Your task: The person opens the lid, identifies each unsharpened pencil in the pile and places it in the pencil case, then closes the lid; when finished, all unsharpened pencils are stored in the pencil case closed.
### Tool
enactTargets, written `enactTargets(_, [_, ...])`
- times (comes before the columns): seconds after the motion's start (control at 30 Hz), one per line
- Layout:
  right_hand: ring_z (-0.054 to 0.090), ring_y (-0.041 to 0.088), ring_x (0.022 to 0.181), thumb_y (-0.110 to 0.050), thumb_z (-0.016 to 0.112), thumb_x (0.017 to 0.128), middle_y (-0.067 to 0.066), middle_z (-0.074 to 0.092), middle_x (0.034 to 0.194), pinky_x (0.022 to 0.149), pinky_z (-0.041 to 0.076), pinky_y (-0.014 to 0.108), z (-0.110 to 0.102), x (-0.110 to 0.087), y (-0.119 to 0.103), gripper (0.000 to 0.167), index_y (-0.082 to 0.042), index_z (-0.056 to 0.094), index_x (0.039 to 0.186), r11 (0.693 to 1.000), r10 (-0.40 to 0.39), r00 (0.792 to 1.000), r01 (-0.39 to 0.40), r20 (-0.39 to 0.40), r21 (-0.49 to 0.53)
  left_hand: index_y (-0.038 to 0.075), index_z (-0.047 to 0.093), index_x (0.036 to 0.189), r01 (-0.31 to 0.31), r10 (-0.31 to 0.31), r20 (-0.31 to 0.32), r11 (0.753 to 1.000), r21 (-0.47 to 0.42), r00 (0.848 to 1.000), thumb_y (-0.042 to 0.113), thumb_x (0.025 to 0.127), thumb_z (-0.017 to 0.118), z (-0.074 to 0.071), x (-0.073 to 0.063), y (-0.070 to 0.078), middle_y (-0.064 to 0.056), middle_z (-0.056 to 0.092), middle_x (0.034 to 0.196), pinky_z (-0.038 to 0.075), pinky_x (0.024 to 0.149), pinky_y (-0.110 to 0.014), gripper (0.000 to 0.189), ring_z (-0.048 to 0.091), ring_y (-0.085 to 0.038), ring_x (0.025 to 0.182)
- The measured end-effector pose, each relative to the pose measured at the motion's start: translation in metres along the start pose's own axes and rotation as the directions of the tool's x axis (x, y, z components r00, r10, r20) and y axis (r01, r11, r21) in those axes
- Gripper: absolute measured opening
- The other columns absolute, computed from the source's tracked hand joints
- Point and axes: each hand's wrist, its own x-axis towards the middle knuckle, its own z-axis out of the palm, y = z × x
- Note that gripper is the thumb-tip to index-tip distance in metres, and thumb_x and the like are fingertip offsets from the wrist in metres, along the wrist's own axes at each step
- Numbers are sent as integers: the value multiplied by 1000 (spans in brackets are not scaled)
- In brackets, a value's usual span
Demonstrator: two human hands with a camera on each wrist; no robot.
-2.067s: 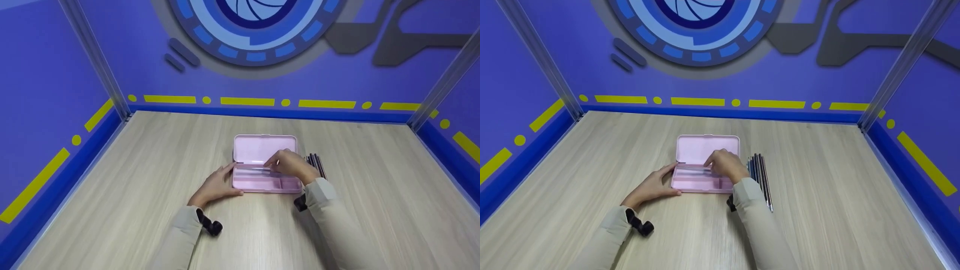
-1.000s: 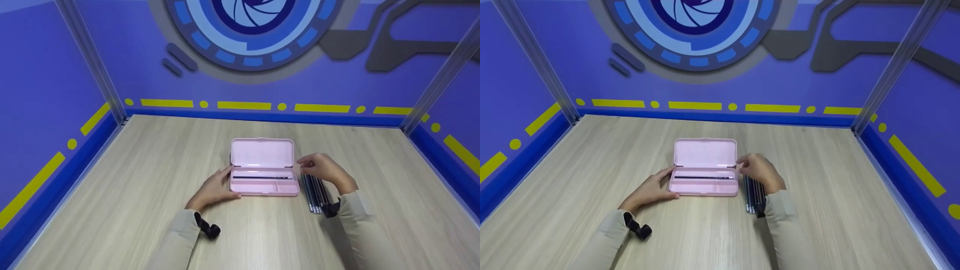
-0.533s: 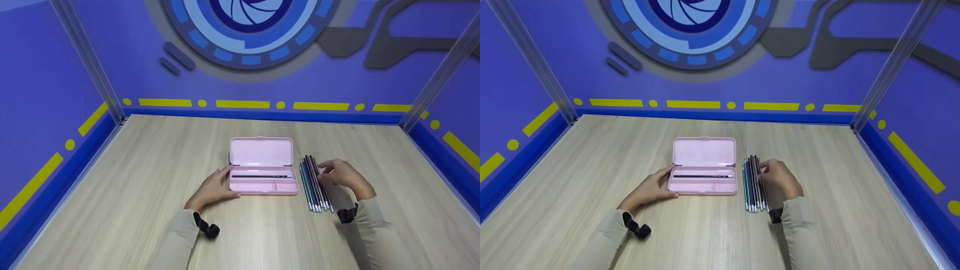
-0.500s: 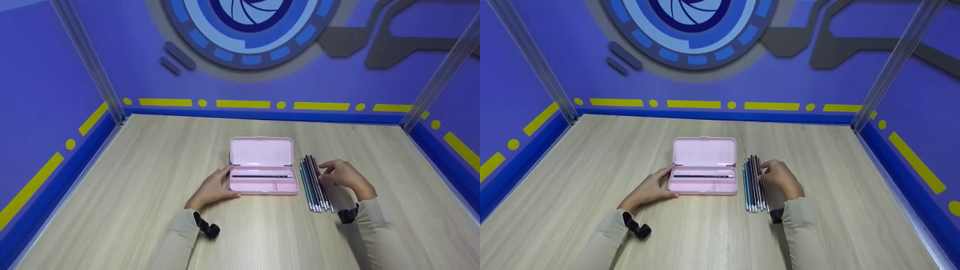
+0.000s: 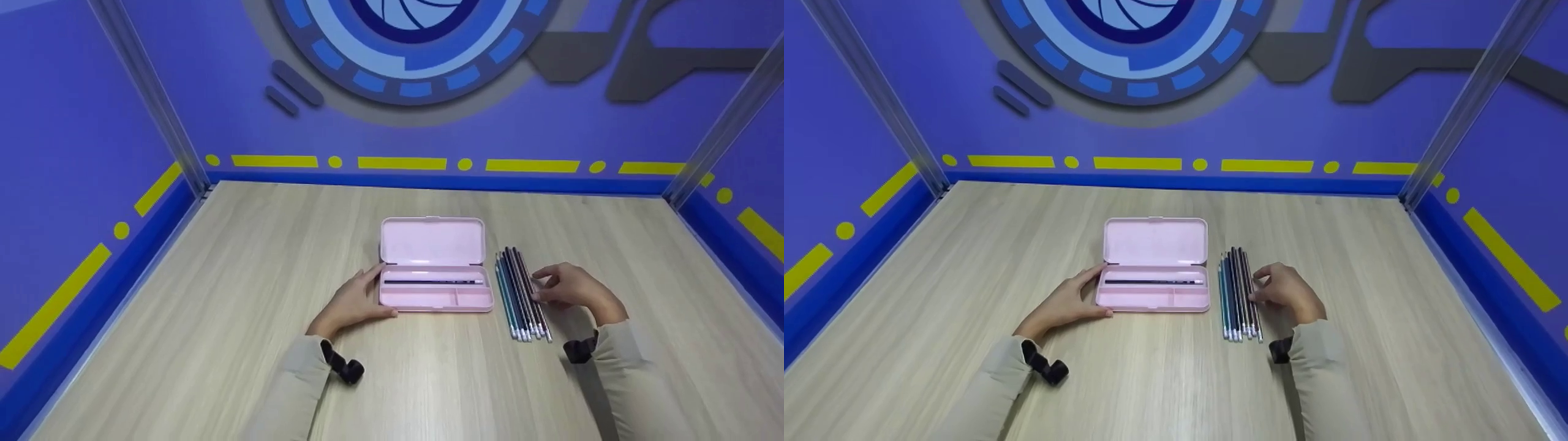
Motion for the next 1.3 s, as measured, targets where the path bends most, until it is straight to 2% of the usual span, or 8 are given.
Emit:
enactTargets(0.33, [58, 12, 63, -13, 72, 83, 7, 64, 79, 58, 53, 30, 0, 3, 5, 54, 13, 54, 127, 999, -14, 999, 13, -29, -32, 22, 36, 149, -29, 29, -10, 1000, 11, 1000, 45, 66, 85, 2, 1, -1, -12, 39, 152, 25, 114, -60, 99, 24, -49, 141])
enactTargets(0.7, [61, 13, 65, -14, 70, 84, 11, 66, 83, 58, 54, 30, 4, 7, 0, 53, 13, 54, 126, 998, 59, 995, -60, -78, -12, 21, 36, 150, -28, 29, -13, 999, 14, 1000, 46, 65, 85, 0, 2, -1, -13, 38, 152, 25, 114, -59, 101, 24, -47, 141])
enactTargets(0.8, [60, 14, 64, -13, 70, 83, 12, 66, 82, 57, 53, 30, 7, 7, 0, 53, 13, 54, 126, 998, 51, 994, -54, -97, -25, 21, 35, 150, -23, 23, -11, 1000, 6, 1000, 47, 65, 85, 1, 0, -1, -15, 37, 152, 25, 114, -59, 102, 24, -47, 141])
enactTargets(0.97, [58, 12, 56, -8, 69, 83, 7, 64, 72, 53, 52, 29, 12, 7, 0, 52, 13, 51, 128, 999, 36, 996, -37, -83, -5, 21, 34, 151, 1, -1, -5, 1000, 6, 1000, 47, 65, 85, 4, -4, -4, -15, 36, 153, 24, 114, -60, 103, 23, -47, 142])
enactTargets(1.07, [59, 12, 55, -8, 67, 85, 7, 65, 71, 53, 54, 30, 11, 6, 1, 52, 14, 49, 129, 1000, 21, 997, -20, -69, 20, 20, 34, 151, -8, 8, -13, 1000, 5, 1000, 47, 65, 85, 3, -3, -4, -17, 36, 152, 25, 114, -60, 103, 25, -47, 141])
enactTargets(1.3, [64, 13, 69, -10, 63, 89, 11, 69, 84, 61, 59, 32, 2, 5, 7, 58, 15, 42, 136, 997, 16, 1000, -14, -19, 81, 21, 35, 150, -13, 14, -15, 1000, 6, 1000, 46, 65, 85, 2, 2, 0, -12, 38, 153, 27, 114, -58, 102, 26, -46, 141])
